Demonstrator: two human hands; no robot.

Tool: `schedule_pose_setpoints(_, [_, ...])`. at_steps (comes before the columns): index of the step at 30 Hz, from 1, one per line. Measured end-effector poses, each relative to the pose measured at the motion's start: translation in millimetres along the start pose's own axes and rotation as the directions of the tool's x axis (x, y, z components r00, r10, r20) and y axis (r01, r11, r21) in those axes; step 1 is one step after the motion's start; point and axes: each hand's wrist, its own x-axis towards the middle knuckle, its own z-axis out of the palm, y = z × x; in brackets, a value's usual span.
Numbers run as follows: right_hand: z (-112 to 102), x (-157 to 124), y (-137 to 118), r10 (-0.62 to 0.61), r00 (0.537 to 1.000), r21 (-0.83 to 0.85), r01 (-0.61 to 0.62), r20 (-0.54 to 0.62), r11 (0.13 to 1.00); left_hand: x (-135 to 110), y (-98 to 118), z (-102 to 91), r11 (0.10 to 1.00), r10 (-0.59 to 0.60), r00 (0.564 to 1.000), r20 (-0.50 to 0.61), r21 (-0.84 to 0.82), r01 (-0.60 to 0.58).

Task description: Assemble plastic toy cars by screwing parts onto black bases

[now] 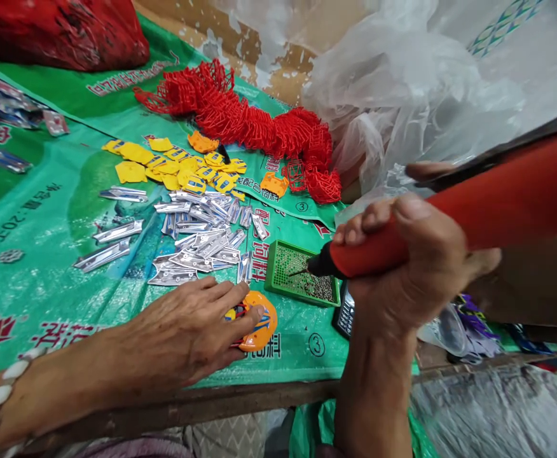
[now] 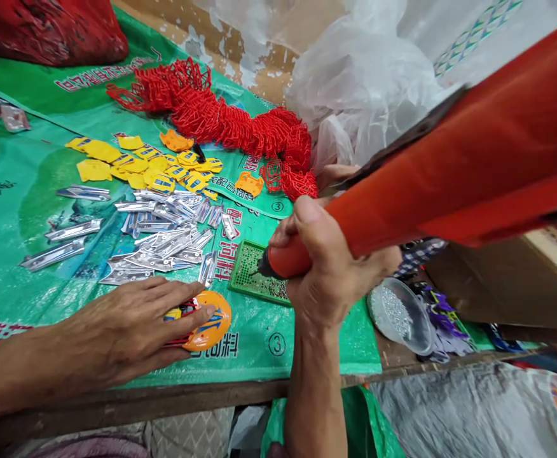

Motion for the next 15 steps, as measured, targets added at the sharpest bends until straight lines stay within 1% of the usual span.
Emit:
schedule_pose_setpoints(3, [3.6,-2.0,19.2,0.004,0.993,0.117,0.009,-0.116,0.993,0.9,1.3,-2.6,1.0,-0.007,1.0,0.029,-0.009,0.007])
schedule_pose_setpoints(5, [5.3,-4.8,24.9,-0.003,0.995,0.112,0.014,-0.101,0.994,2.0,2.1,-4.7,1.0,-0.003,0.999,0.051,-0.009,0.003])
schedule_pose_setpoints(8, [5.9,-6.7,25.0,-0.015,0.997,0.112,0.024,-0.079,0.993,3.6,2.8,-7.0,1.0,0.007,0.998,0.063,-0.008,-0.007])
schedule_pose_setpoints(12, [4.9,-7.0,24.2,0.025,0.997,0.131,-0.016,-0.068,0.991,4.1,2.1,-7.6,1.0,0.005,0.999,0.053,-0.023,-0.004])
schedule_pose_setpoints(15, [4.3,-7.5,27.9,0.017,0.998,0.133,-0.01,-0.054,0.991,3.9,1.6,-7.8,1.0,0.006,0.999,0.047,-0.026,-0.004])
